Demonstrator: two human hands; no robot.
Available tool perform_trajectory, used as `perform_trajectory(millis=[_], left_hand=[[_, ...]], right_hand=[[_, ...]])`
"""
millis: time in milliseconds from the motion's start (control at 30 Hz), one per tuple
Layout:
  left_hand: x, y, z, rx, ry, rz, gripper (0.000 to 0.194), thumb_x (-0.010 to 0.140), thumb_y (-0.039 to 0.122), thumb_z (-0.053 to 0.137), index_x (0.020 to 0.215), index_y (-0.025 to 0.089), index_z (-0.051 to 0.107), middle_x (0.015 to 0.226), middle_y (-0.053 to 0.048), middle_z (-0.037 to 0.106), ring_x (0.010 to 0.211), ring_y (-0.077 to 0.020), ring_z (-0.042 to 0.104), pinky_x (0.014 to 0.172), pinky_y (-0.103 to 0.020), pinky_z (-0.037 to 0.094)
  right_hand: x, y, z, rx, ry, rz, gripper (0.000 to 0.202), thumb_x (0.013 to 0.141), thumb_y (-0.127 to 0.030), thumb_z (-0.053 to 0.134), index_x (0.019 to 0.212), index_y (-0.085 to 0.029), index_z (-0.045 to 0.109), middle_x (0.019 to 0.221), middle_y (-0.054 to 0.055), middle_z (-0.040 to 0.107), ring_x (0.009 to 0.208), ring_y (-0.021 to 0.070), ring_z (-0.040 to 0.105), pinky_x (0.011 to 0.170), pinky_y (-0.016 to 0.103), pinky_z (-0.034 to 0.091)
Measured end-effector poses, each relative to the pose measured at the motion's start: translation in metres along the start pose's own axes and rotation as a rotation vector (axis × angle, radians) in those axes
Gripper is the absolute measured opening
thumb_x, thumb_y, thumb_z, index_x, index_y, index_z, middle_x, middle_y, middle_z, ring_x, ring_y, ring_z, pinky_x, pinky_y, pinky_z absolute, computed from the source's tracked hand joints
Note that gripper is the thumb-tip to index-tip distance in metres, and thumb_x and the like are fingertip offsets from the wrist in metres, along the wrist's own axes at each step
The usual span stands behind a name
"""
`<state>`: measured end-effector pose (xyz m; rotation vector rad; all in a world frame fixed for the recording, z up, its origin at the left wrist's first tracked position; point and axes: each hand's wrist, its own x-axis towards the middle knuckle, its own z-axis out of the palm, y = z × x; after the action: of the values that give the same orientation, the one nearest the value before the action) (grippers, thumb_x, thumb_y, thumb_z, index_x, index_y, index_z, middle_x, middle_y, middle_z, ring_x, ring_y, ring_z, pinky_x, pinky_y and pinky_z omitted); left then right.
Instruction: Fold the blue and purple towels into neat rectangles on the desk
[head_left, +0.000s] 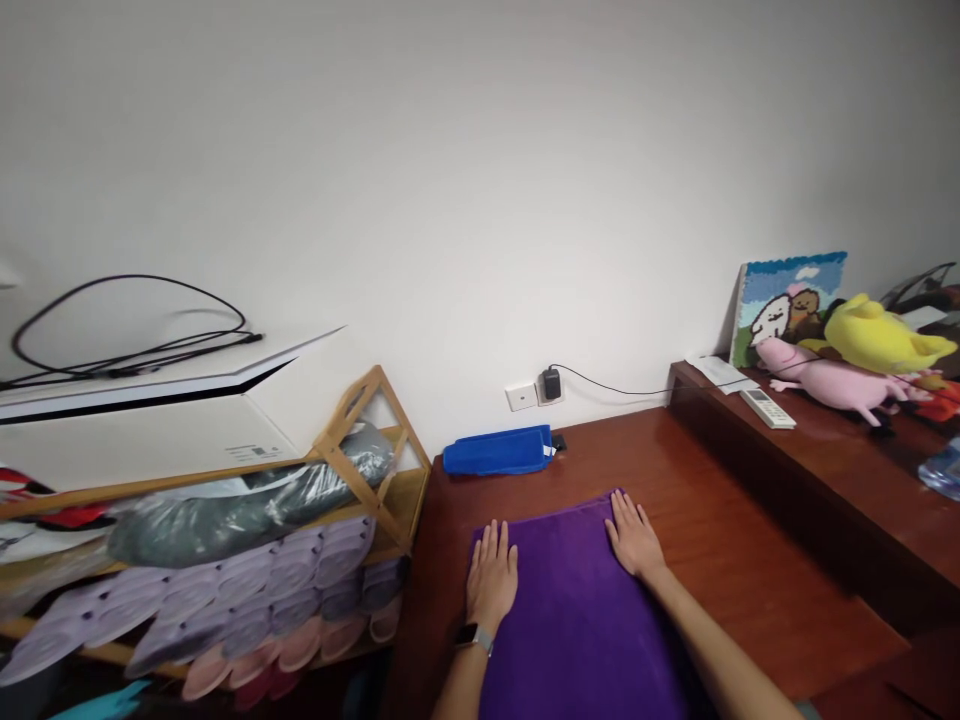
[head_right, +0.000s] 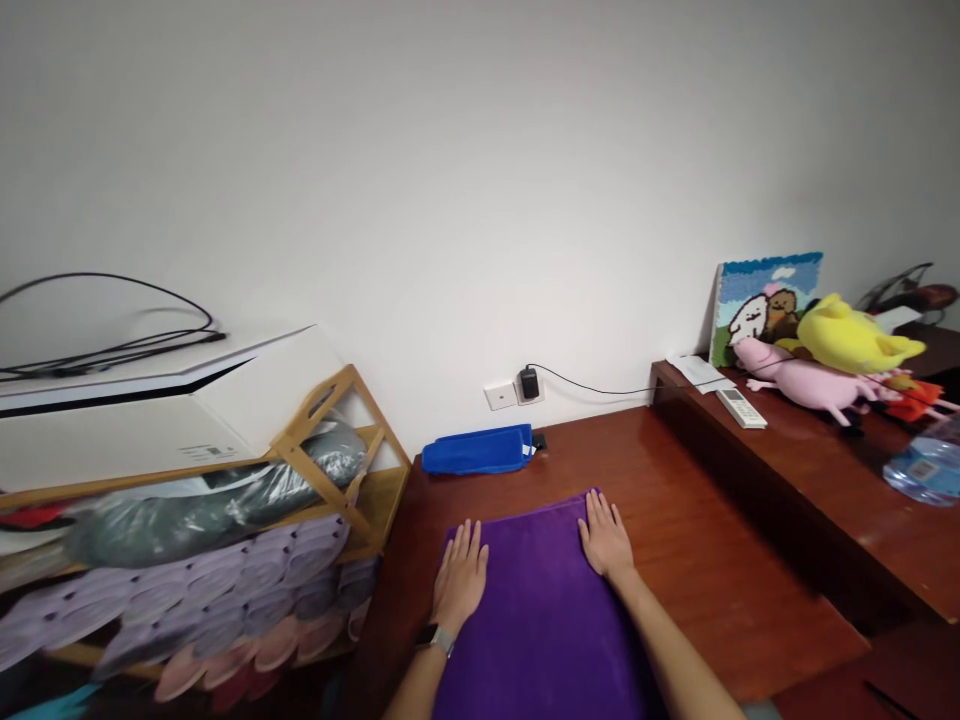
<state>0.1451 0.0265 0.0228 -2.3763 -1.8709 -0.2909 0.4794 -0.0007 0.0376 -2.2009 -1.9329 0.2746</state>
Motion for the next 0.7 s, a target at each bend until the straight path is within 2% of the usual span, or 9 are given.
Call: perform_trajectory(millis=[133,267,333,400,467,533,633,700], left_hand=[[0.001,0.006,-0.008,0.016,-0.020,-0.017,0.059,0.106,0.034,0.024,0.158,0.014,0.043,0.166,-0.013,0.039,0.155,-0.0269,0.034,0.127,-0.049,0.030],[0.007,0.024,-0.028,0.029,-0.031,0.012,0.058,0.106,0.032,0.027,0.156,0.011,0.047,0.163,-0.015,0.044,0.153,-0.0272,0.037,0.127,-0.049,0.029],[0.010,0.043,-0.035,-0.003,0.008,0.072,0.058,0.107,0.033,0.024,0.156,0.012,0.046,0.164,-0.013,0.042,0.155,-0.0248,0.035,0.128,-0.047,0.027],[0.012,0.065,-0.037,-0.065,0.025,0.147,0.059,0.108,0.034,0.019,0.159,0.014,0.042,0.167,-0.009,0.039,0.156,-0.0218,0.032,0.129,-0.044,0.027],[0.013,0.085,-0.031,-0.122,-0.010,0.177,0.059,0.109,0.035,0.016,0.160,0.016,0.040,0.167,-0.007,0.039,0.156,-0.0198,0.032,0.128,-0.042,0.029],[0.014,0.097,-0.022,-0.143,-0.055,0.166,0.060,0.109,0.038,0.016,0.160,0.017,0.041,0.166,-0.007,0.039,0.155,-0.0206,0.033,0.128,-0.044,0.030],[0.015,0.095,-0.011,-0.129,-0.063,0.171,0.060,0.109,0.044,0.019,0.160,0.020,0.042,0.167,-0.007,0.039,0.156,-0.0227,0.033,0.128,-0.047,0.030],[0.015,0.079,-0.008,-0.107,-0.053,0.161,0.059,0.109,0.044,0.020,0.160,0.023,0.041,0.167,-0.007,0.038,0.155,-0.0236,0.034,0.127,-0.048,0.030]], right_hand=[[-0.002,-0.006,-0.008,-0.022,-0.033,0.016,0.071,0.105,-0.046,0.017,0.166,-0.009,0.019,0.173,0.009,0.019,0.161,0.0207,0.011,0.130,0.042,0.007],[-0.007,-0.027,-0.025,-0.043,-0.068,0.043,0.070,0.105,-0.043,0.018,0.165,-0.008,0.021,0.173,0.012,0.018,0.161,0.0228,0.013,0.130,0.044,0.008],[-0.010,-0.046,-0.028,-0.031,-0.011,-0.031,0.069,0.105,-0.042,0.019,0.165,-0.008,0.023,0.172,0.012,0.019,0.161,0.0236,0.014,0.130,0.045,0.008],[-0.012,-0.067,-0.025,-0.001,0.044,-0.188,0.067,0.105,-0.041,0.018,0.165,-0.010,0.024,0.172,0.010,0.020,0.161,0.0222,0.014,0.131,0.043,0.009],[-0.014,-0.087,-0.017,0.032,0.031,-0.305,0.066,0.105,-0.038,0.018,0.165,-0.012,0.025,0.172,0.008,0.022,0.160,0.0207,0.016,0.131,0.042,0.012],[-0.014,-0.099,-0.008,0.052,-0.013,-0.316,0.065,0.104,-0.035,0.019,0.164,-0.013,0.028,0.171,0.008,0.025,0.160,0.0212,0.020,0.130,0.043,0.016],[-0.014,-0.101,0.001,0.058,-0.036,-0.285,0.066,0.103,-0.036,0.021,0.164,-0.011,0.031,0.170,0.010,0.027,0.159,0.0228,0.021,0.130,0.046,0.017],[-0.012,-0.091,0.001,0.060,-0.023,-0.297,0.066,0.104,-0.037,0.019,0.164,-0.011,0.029,0.170,0.009,0.026,0.159,0.0217,0.020,0.130,0.044,0.015]])
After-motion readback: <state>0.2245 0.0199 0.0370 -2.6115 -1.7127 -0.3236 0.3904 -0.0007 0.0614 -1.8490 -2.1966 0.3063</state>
